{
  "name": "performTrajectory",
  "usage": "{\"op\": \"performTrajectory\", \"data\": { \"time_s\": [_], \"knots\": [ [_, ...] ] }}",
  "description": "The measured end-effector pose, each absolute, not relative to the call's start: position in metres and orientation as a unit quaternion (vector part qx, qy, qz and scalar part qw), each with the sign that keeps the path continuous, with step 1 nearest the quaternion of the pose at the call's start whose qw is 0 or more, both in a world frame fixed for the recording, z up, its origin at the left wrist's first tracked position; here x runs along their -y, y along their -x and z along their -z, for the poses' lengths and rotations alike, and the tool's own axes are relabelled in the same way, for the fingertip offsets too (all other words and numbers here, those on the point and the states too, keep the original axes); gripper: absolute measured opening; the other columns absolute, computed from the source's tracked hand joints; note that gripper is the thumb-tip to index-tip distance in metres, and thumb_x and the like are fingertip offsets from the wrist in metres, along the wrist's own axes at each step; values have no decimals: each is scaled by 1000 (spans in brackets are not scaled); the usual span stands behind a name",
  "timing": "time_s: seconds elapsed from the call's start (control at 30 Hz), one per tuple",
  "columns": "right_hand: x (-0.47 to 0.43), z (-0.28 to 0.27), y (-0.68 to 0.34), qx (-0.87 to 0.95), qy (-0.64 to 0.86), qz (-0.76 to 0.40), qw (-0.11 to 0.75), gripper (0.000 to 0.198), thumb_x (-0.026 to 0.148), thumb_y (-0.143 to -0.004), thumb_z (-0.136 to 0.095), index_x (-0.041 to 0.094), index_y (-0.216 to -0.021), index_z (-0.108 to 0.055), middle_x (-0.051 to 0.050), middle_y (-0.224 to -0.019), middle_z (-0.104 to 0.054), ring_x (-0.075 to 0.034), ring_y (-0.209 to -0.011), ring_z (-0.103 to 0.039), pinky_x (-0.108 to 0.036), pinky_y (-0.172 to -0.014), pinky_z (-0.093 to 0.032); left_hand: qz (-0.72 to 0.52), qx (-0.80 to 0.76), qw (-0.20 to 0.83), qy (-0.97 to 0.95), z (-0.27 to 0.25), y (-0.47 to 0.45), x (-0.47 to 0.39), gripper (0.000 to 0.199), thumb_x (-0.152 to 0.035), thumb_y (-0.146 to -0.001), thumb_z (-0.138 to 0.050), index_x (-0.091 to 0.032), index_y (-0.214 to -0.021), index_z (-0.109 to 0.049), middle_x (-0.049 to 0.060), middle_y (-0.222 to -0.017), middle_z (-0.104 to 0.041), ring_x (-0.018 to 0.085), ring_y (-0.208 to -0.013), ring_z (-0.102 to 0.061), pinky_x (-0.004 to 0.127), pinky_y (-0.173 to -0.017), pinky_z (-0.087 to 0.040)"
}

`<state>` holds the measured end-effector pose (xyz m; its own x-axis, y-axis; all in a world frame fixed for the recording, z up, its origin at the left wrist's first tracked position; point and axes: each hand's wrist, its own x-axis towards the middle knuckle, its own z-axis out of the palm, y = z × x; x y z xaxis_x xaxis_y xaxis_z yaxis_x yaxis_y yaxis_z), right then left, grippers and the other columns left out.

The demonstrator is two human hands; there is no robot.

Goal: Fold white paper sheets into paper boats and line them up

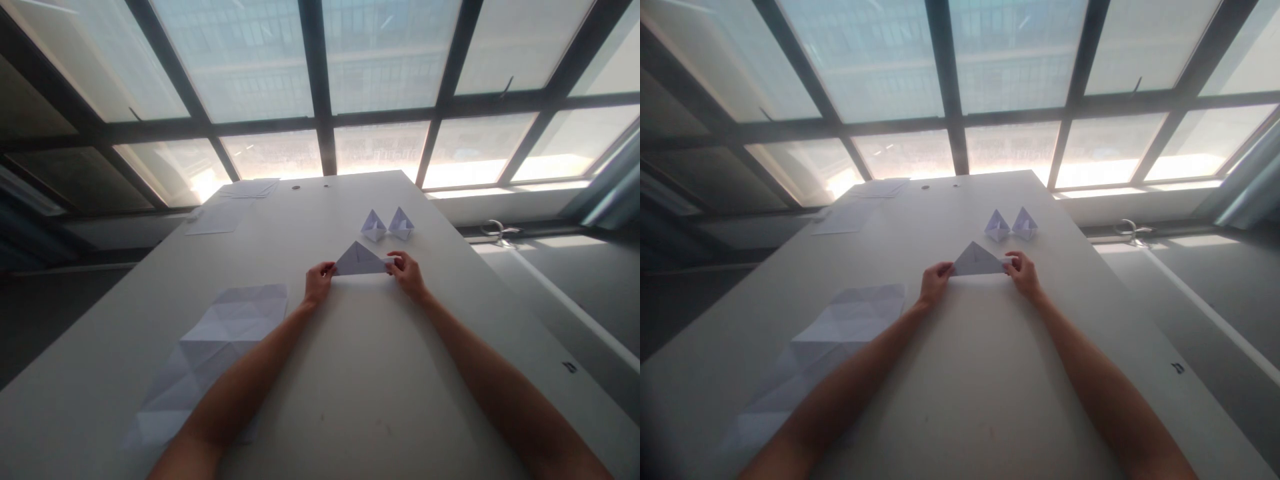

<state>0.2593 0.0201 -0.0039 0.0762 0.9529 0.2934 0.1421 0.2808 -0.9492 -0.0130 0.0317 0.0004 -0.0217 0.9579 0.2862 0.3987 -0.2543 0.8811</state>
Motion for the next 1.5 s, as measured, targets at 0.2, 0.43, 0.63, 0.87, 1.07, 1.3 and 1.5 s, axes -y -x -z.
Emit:
{"op": "performTrajectory", "data": {
  "time_s": [0.2, 0.43, 0.63, 0.87, 1.07, 1.3, 1.5],
  "knots": [
    [-20, 0, -258, 513, 491, -374, 597, 42, 49, -68, -74, 25, -89, -47, 4, -61, -62, -16, -53, -58, -28, -53, -46, -468, -528, 304, -640, -5, 12, -30, 23, -29, -81, -66, -16, -97, -77, 6, -89, -77, 19, -79, -68, 30, -77, -51],
    [-21, 1, -261, 516, 486, -371, 600, 36, 52, -70, -74, 20, -86, -65, -2, -69, -67, -17, -60, -60, -31, -60, -50, -474, -519, 310, -640, -6, 11, -29, 24, -30, -81, -66, -15, -96, -76, 7, -89, -77, 20, -79, -68, 30, -76, -51],
    [-23, 8, -261, 540, 512, -354, 566, 45, 46, -66, -79, 17, -100, -74, -7, -87, -74, -20, -71, -65, -34, -70, -53, -478, -518, 311, -637, -6, 10, -28, 24, -30, -81, -65, -14, -96, -76, 7, -87, -76, 20, -78, -68, 31, -77, -51],
    [-23, 9, -261, 573, 521, -290, 562, 29, 43, -76, -71, 18, -89, -75, -9, -97, -69, -21, -82, -64, -34, -72, -54, -479, -516, 311, -638, -9, 9, -27, 25, -31, -80, -66, -14, -95, -76, 7, -88, -77, 20, -79, -69, 30, -76, -52],
    [-23, 8, -261, 571, 513, -279, 577, 30, 45, -76, -68, 16, -84, -73, -9, -96, -69, -21, -85, -64, -33, -72, -53, -470, -509, 321, -646, -11, 9, -27, 26, -36, -80, -66, -15, -93, -76, 6, -87, -77, 20, -78, -69, 30, -74, -53],
    [-27, 12, -262, 564, 509, -303, 576, 28, 44, -75, -68, 16, -82, -70, -5, -76, -70, -19, -69, -62, -31, -66, -49, -480, -486, 331, -651, -9, 10, -27, 30, -37, -80, -66, -13, -95, -76, 9, -92, -75, 19, -77, -68, 29, -73, -52],
    [-27, 11, -262, 542, 509, -309, 593, 30, 41, -76, -64, 16, -92, -64, -3, -75, -68, -17, -66, -60, -28, -62, -47, -441, -489, 346, -668, -7, 10, -27, 45, -35, -83, -65, -13, -121, -66, 2, -76, -70, 13, -65, -59, 24, -63, -45]
  ]
}}
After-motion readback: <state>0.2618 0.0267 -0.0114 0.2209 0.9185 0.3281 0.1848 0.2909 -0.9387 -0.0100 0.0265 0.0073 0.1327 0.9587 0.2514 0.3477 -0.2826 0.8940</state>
